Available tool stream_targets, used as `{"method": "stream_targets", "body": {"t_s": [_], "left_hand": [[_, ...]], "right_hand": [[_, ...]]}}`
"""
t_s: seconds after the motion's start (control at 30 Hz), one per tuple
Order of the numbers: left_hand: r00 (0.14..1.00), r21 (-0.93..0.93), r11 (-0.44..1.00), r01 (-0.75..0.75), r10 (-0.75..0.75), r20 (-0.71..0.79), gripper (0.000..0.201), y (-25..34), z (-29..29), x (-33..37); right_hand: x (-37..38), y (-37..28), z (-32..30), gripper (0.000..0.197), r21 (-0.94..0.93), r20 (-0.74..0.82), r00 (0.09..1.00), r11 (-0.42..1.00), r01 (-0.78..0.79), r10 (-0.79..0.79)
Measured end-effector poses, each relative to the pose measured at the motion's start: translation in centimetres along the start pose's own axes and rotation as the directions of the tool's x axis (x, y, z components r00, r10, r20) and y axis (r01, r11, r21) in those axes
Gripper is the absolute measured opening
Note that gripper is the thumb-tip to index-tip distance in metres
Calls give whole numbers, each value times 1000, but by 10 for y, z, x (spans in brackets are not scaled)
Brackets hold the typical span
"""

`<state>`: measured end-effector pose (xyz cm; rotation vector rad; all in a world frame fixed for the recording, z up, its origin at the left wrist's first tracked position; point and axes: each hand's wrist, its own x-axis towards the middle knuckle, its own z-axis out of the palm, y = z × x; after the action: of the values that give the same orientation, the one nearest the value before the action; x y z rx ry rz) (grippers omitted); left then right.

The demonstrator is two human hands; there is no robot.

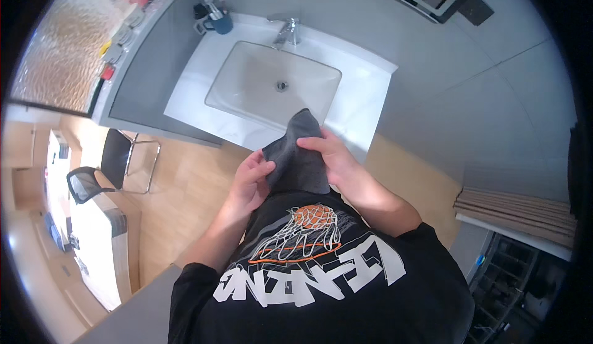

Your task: The person washes a light blue cloth in a sink, wrings it by hand, and hangs it on a plastic hanger on a balcony rack, then wipes the sink counter with a dark gray cloth before rinsing and wringing the dark cloth as well.

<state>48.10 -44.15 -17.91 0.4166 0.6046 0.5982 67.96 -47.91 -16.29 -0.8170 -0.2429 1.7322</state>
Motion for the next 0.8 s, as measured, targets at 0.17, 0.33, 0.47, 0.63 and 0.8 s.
{"method": "stream_targets", "body": {"t_s": [0.17,0.33,0.47,0.63,0.8], "left_hand": [[994,84,990,-112,111,21,44,5,11,44],[996,242,967,-81,71,50,46,47,21,78],[989,320,941,-108,70,128,48,80,22,103],[956,387,904,-178,67,284,50,142,1,130],[948,375,924,-72,-53,314,49,204,-23,161]], "right_hand": [[5,-6,-28,34,156,-117,992,985,67,-49],[19,-28,-18,38,80,-106,963,963,258,-249],[47,-35,4,44,-112,-180,896,913,392,-407],[97,-38,41,44,-131,-228,814,845,518,-535],[149,-36,69,42,-92,-265,778,819,567,-569]]}}
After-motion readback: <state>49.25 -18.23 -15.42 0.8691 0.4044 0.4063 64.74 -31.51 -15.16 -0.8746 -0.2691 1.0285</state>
